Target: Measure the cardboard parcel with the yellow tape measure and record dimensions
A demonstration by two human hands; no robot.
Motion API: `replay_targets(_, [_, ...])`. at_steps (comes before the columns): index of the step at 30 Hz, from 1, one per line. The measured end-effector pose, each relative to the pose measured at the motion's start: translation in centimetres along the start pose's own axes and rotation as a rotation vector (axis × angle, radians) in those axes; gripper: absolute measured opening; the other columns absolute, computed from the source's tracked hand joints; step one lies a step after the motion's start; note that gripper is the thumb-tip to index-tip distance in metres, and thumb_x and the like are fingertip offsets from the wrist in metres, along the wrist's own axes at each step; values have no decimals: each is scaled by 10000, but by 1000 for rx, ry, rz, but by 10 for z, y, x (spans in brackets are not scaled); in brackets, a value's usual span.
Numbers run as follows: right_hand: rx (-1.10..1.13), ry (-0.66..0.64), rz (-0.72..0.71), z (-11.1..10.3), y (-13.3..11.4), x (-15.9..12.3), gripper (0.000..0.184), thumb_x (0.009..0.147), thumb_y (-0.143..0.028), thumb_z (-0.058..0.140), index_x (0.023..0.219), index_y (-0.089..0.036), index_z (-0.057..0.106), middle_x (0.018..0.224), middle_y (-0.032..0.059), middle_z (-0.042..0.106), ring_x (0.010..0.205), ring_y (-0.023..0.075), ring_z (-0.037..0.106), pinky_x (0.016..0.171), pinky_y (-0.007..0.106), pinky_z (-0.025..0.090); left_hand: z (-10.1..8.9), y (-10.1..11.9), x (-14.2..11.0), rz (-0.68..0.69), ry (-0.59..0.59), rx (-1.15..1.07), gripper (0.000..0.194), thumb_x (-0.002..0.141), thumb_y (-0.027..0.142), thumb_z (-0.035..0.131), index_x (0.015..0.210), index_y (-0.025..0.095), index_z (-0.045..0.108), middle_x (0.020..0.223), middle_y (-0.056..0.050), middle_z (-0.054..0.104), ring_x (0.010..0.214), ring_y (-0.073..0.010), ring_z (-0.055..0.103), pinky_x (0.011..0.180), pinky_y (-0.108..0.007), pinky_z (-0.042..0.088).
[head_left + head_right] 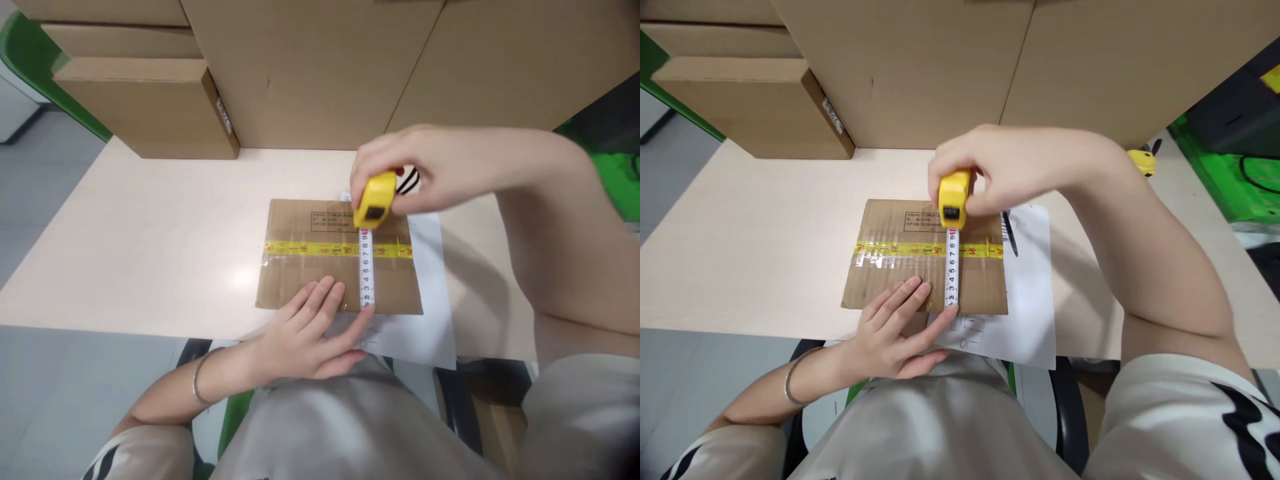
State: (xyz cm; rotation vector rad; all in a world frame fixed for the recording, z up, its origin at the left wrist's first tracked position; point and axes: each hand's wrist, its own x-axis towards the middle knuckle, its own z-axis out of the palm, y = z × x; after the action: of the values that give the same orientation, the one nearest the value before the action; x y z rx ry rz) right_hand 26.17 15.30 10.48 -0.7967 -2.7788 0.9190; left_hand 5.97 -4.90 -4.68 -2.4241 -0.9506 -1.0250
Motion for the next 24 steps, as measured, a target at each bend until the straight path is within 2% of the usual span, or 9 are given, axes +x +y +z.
replay_targets(2, [-70,-155,-186,15,-9,-13,428,754,-77,657,1112,-266,794,1046,-16,753,908,152,653,792,274,497,4,-1,-4,9,49,-60,612,944,667,569,1332,209,689,1241,-197,764,1316,-354,665,1009,-441,575])
replay_targets(7, [91,-123,-299,54,-21,-58,446,858,-124,631,1267,-285,707,1125,32,771,996,193,709,844,319,569,-3,-1,-6,-70,92,-234,752,982,559,560,1542,65,473,1297,-235,733,1384,-332,639,1044,-463,612])
replay_targets(11, [388,157,14,60,-7,-98,370,829,-210,766,1170,-334,692,1402,16,710,1190,229,717,920,329,586,-35,-23,-3,-404,239,-271,705,943,440,631,1608,303,441,1497,-90,624,1429,-324,583,1202,-556,507])
replay_targets(13, [610,436,257,61,6,-110,242,827,-284,769,1063,-305,719,1370,34,724,992,205,740,756,300,583,-44,-48,-3,-626,282,-295,591,978,478,602,1553,384,501,1528,-51,583,1458,-326,541,1220,-564,468])
replay_targets(15, [804,669,455,66,19,-113,179,808,-323,751,974,-259,739,1199,67,761,730,157,650,571,273,506,-41,-76,-5,-867,277,-378,516,1027,518,543,1519,363,551,1513,-72,582,1449,-312,547,1153,-512,523])
replay_targets(17, [925,698,567,74,28,-110,161,793,-339,743,915,-234,746,1008,72,748,632,143,559,504,273,452,-28,-99,-9,-1084,228,-515,541,1070,594,419,1483,292,595,1420,-114,662,1351,-303,630,1076,-484,570])
replay_targets(19, [985,593,599,82,31,-106,129,803,-357,739,846,-235,735,855,61,705,613,158,544,506,288,461,-14,-112,-11,-1184,91,-686,675,1075,670,298,1410,208,659,1329,-157,727,1245,-312,697,1003,-474,610])
replay_targets(22, [999,475,551,88,24,-105,186,863,-404,706,766,-246,720,739,58,657,587,175,536,537,324,489,-3,-114,-12,-1084,-220,-1008,766,1070,702,195,1344,201,706,1183,-143,803,1202,-310,743,970,-444,641])
replay_targets(24, [988,500,532,86,14,-108,209,847,-417,716,721,-251,739,710,66,652,587,183,546,547,339,491,-3,-112,-11,-1013,-296,-1134,796,1063,711,149,1346,214,703,1146,-124,819,1228,-308,747,991,-436,646])
